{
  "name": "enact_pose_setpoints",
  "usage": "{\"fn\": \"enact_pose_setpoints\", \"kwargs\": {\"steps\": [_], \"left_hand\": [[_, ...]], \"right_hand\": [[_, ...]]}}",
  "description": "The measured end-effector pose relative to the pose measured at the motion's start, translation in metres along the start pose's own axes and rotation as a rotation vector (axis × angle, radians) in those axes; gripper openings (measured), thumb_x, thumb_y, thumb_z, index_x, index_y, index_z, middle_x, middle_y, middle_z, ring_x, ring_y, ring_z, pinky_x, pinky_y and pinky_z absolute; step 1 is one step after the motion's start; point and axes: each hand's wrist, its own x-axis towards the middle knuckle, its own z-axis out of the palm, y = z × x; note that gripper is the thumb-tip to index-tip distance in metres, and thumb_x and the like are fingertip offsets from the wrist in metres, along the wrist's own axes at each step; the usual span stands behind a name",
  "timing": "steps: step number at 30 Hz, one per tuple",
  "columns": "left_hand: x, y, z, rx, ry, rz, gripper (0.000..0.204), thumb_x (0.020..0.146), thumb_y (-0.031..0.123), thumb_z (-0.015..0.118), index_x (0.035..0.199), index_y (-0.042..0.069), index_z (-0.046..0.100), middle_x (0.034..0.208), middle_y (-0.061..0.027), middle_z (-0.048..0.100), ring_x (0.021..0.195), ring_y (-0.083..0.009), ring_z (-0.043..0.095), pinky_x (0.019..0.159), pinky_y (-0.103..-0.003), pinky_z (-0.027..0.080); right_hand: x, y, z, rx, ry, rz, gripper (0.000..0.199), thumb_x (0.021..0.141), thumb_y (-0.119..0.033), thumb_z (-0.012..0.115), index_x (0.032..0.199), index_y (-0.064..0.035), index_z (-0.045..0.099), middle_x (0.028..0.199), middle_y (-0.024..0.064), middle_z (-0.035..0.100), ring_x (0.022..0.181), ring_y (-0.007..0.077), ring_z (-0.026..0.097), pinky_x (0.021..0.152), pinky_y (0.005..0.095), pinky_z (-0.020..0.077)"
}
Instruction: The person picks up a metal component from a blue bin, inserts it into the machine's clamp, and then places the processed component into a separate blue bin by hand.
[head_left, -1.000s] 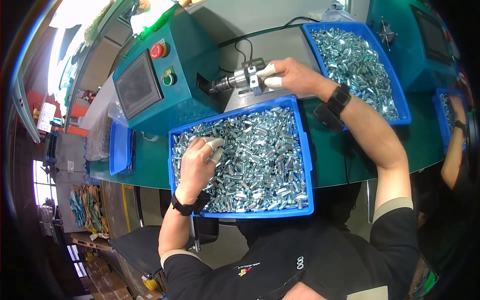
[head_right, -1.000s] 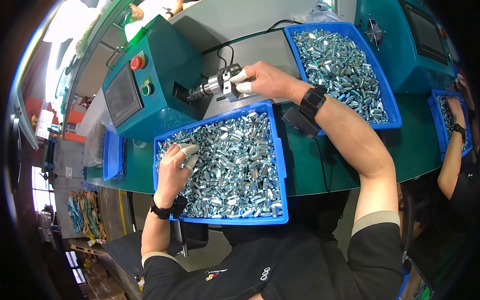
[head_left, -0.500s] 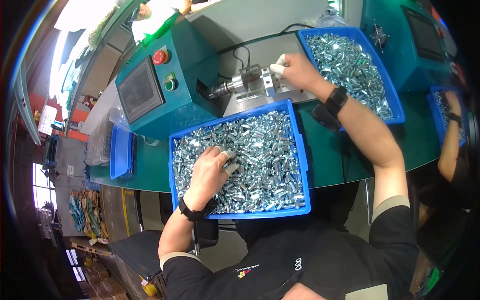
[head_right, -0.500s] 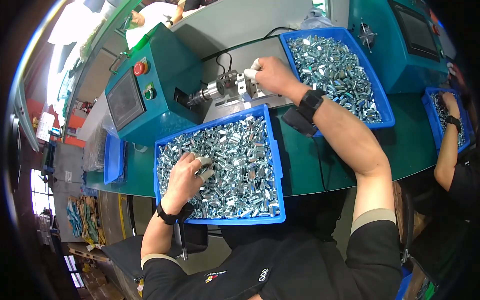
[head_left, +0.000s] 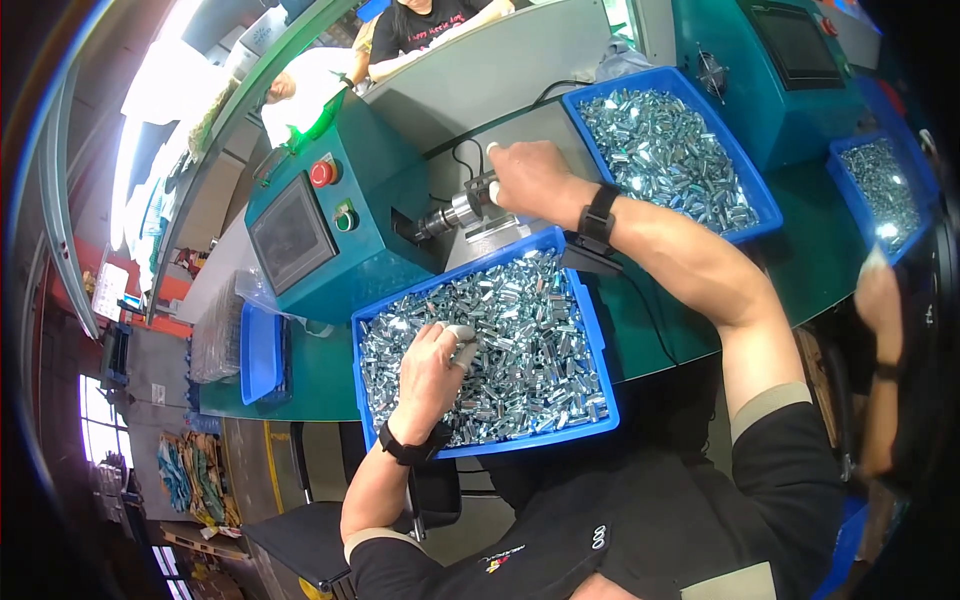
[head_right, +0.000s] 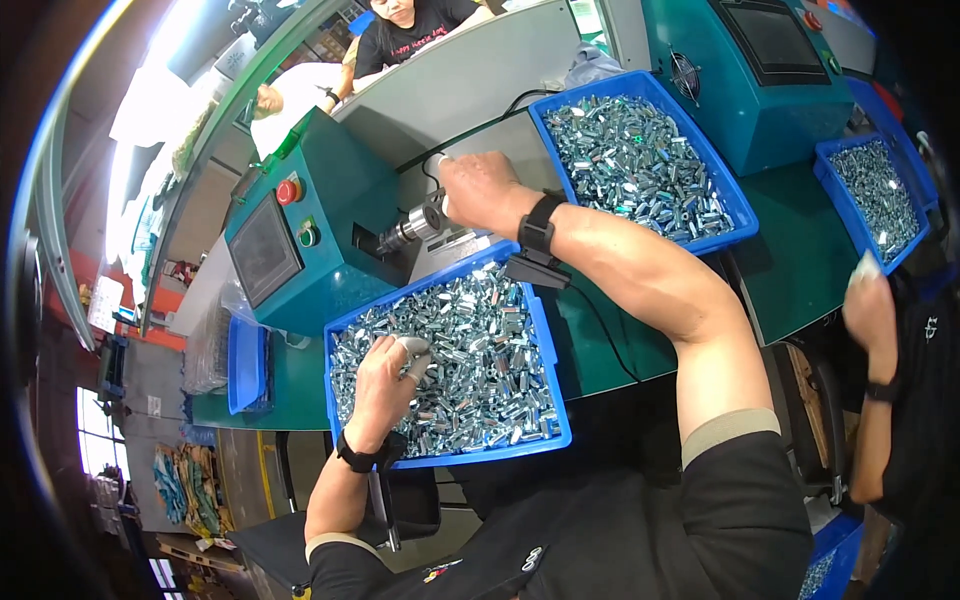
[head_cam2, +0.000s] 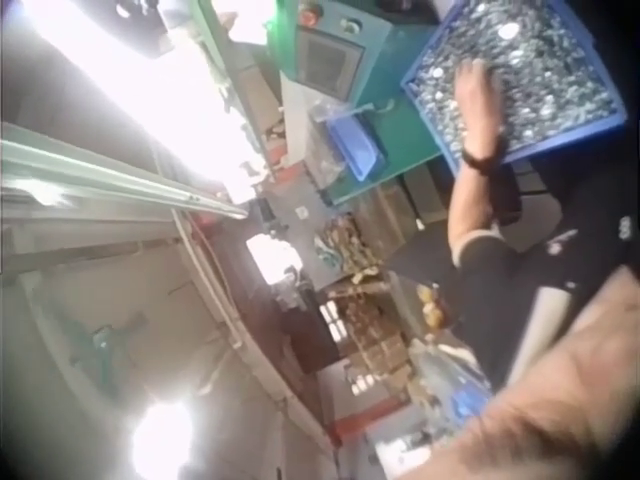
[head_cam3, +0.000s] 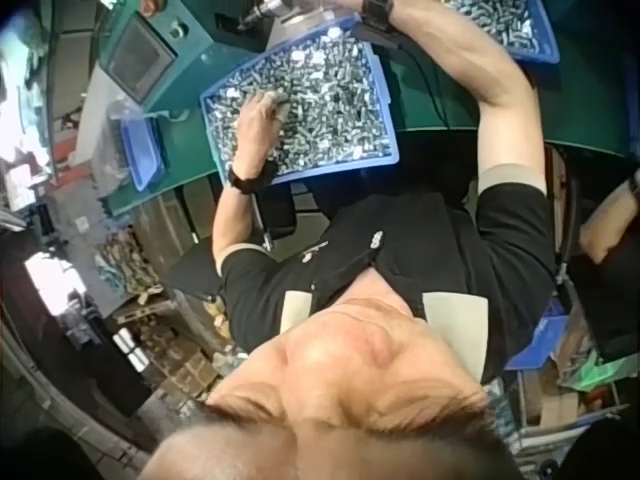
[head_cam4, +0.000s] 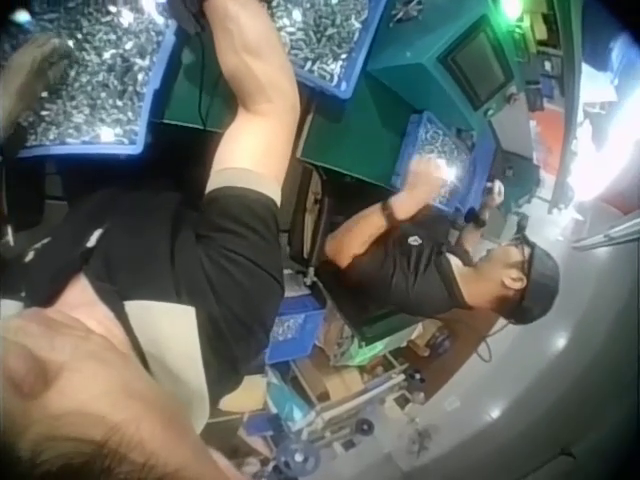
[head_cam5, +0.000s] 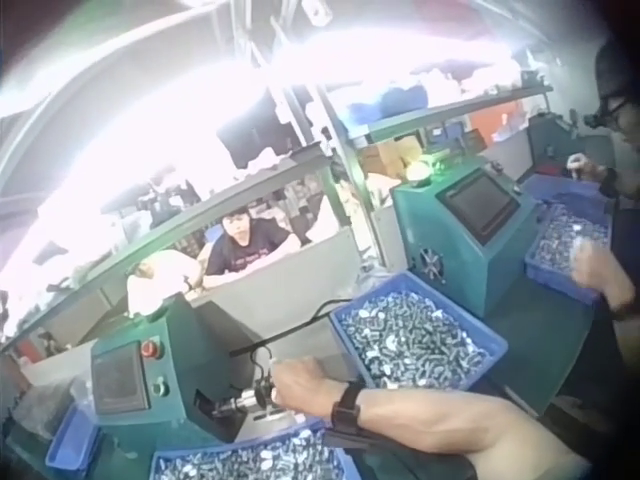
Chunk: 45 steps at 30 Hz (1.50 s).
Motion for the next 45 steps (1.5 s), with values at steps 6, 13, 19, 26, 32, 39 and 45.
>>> {"fn": "enact_pose_setpoints", "kwargs": {"steps": [6, 13, 19, 26, 32, 39, 45], "left_hand": [[0.049, 0.007, -0.001, -0.058, 0.124, 0.130, 0.020, 0.085, 0.005, 0.082, 0.103, 0.008, 0.073, 0.095, -0.0109, 0.072, 0.091, -0.0337, 0.067, 0.081, -0.043, 0.054], [0.146, 0.011, 0.007, -0.014, 0.276, 0.301, 0.014, 0.087, 0.010, 0.080, 0.099, 0.008, 0.073, 0.089, -0.0110, 0.068, 0.092, -0.0340, 0.066, 0.080, -0.044, 0.054], [0.207, 0.003, 0.024, 0.136, 0.199, 0.251, 0.010, 0.088, 0.012, 0.077, 0.093, 0.005, 0.071, 0.088, -0.0115, 0.066, 0.092, -0.0351, 0.065, 0.080, -0.046, 0.053], [0.215, -0.004, 0.032, 0.212, 0.170, 0.284, 0.011, 0.088, 0.010, 0.076, 0.089, 0.003, 0.068, 0.088, -0.0118, 0.064, 0.092, -0.0350, 0.064, 0.079, -0.047, 0.052], [0.211, -0.001, 0.029, 0.172, 0.175, 0.299, 0.007, 0.088, 0.007, 0.074, 0.089, 0.003, 0.069, 0.087, -0.0118, 0.063, 0.091, -0.0349, 0.063, 0.078, -0.047, 0.052], [0.210, -0.003, 0.032, 0.209, 0.225, 0.346, 0.006, 0.088, 0.008, 0.075, 0.090, 0.005, 0.071, 0.087, -0.0105, 0.062, 0.090, -0.0334, 0.062, 0.078, -0.046, 0.052], [0.206, -0.002, 0.035, 0.268, 0.237, 0.350, 0.005, 0.086, 0.006, 0.074, 0.091, 0.006, 0.073, 0.089, -0.0092, 0.062, 0.093, -0.0320, 0.063, 0.079, -0.044, 0.053]], "right_hand": [[-0.040, 0.041, -0.047, -0.024, 0.019, 0.179, 0.037, 0.088, -0.029, 0.074, 0.115, -0.0038, 0.067, 0.089, 0.0213, 0.076, 0.087, 0.0421, 0.076, 0.077, 0.0554, 0.0596], [-0.092, 0.122, -0.080, -0.189, 0.193, 0.290, 0.050, 0.091, -0.039, 0.077, 0.128, -0.0068, 0.070, 0.101, 0.0177, 0.076, 0.098, 0.0384, 0.074, 0.082, 0.0494, 0.0589], [-0.086, 0.080, -0.062, 0.183, 0.243, 0.187, 0.057, 0.091, -0.038, 0.080, 0.137, -0.0051, 0.069, 0.099, 0.0161, 0.076, 0.094, 0.0360, 0.073, 0.083, 0.0468, 0.0581], [-0.057, 0.051, -0.042, 0.418, 0.196, 0.055, 0.053, 0.092, -0.044, 0.076, 0.126, -0.0035, 0.073, 0.104, 0.0177, 0.078, 0.102, 0.0376, 0.074, 0.090, 0.0488, 0.0582], [-0.038, 0.047, -0.030, 0.425, 0.193, 0.008, 0.051, 0.093, -0.043, 0.076, 0.124, -0.0025, 0.074, 0.102, 0.0177, 0.078, 0.099, 0.0373, 0.075, 0.090, 0.0478, 0.0583], [-0.038, 0.053, -0.013, 0.487, 0.182, 0.073, 0.050, 0.093, -0.043, 0.076, 0.123, -0.0023, 0.075, 0.100, 0.0180, 0.079, 0.096, 0.0366, 0.076, 0.087, 0.0464, 0.0589], [-0.045, 0.060, 0.000, 0.527, 0.182, 0.108, 0.047, 0.093, -0.041, 0.076, 0.120, -0.0034, 0.077, 0.099, 0.0176, 0.080, 0.093, 0.0365, 0.076, 0.086, 0.0463, 0.0593]]}}
